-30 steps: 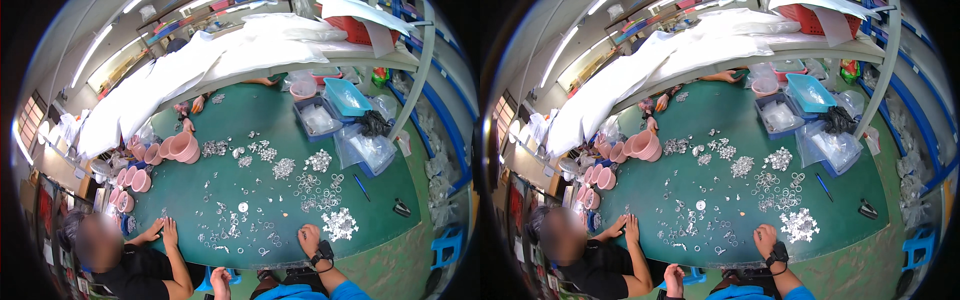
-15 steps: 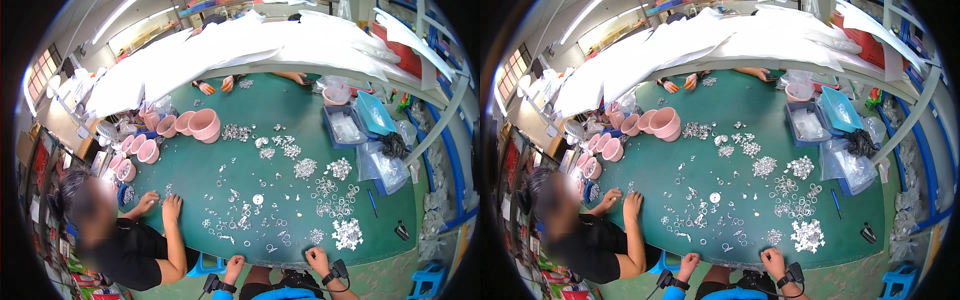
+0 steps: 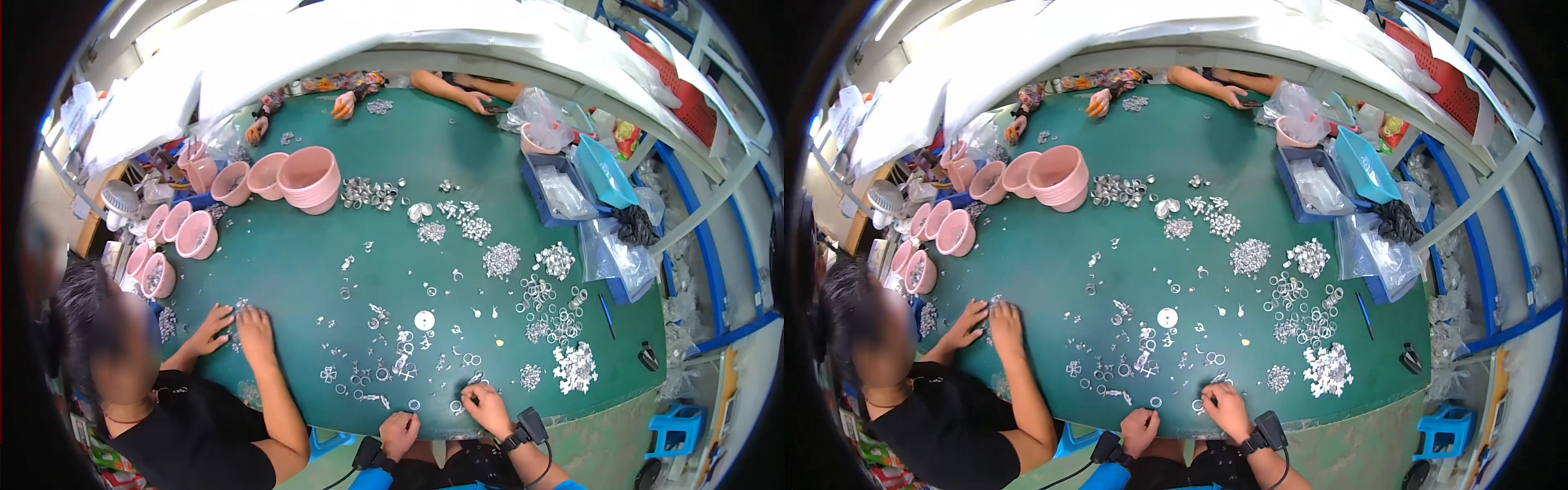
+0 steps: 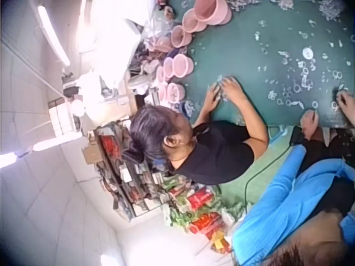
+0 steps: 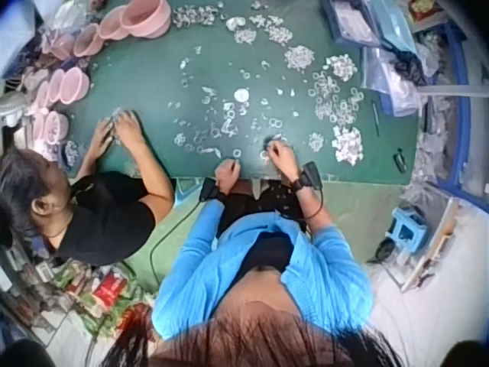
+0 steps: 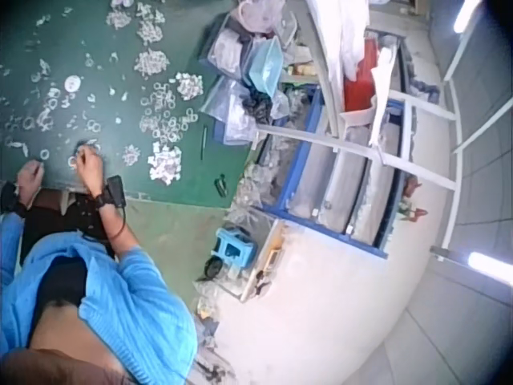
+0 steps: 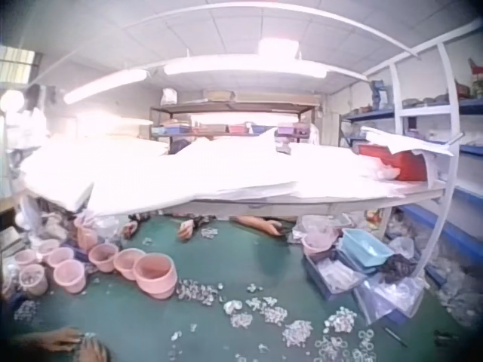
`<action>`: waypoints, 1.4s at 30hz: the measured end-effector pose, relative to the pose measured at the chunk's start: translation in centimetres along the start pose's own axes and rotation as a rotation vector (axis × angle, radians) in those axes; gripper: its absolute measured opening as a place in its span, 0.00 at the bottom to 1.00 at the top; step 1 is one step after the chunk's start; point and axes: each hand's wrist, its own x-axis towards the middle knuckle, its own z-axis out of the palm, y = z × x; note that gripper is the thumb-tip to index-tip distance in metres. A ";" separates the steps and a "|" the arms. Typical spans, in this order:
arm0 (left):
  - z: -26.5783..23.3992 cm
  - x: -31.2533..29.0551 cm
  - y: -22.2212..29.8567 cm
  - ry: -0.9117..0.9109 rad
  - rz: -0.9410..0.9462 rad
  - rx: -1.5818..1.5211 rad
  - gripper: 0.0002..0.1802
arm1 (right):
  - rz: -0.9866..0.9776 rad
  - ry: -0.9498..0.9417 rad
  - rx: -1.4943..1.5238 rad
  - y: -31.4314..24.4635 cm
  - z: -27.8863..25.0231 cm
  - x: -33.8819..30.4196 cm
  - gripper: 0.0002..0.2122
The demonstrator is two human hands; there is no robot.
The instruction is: Sorting small metal parts on a green work table into different pink bowls.
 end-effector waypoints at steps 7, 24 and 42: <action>1.1 0.3 -1.1 -0.027 0.201 0.154 0.11 | -0.129 0.197 -0.253 -0.1 1.9 5.1 0.05; 0.9 0.7 -1.1 0.079 0.204 0.139 0.11 | 0.388 -0.176 0.810 -1.0 3.3 10.9 0.08; 1.4 0.2 -1.9 0.137 0.225 0.139 0.11 | -0.349 -0.141 -0.262 -3.8 8.7 9.4 0.06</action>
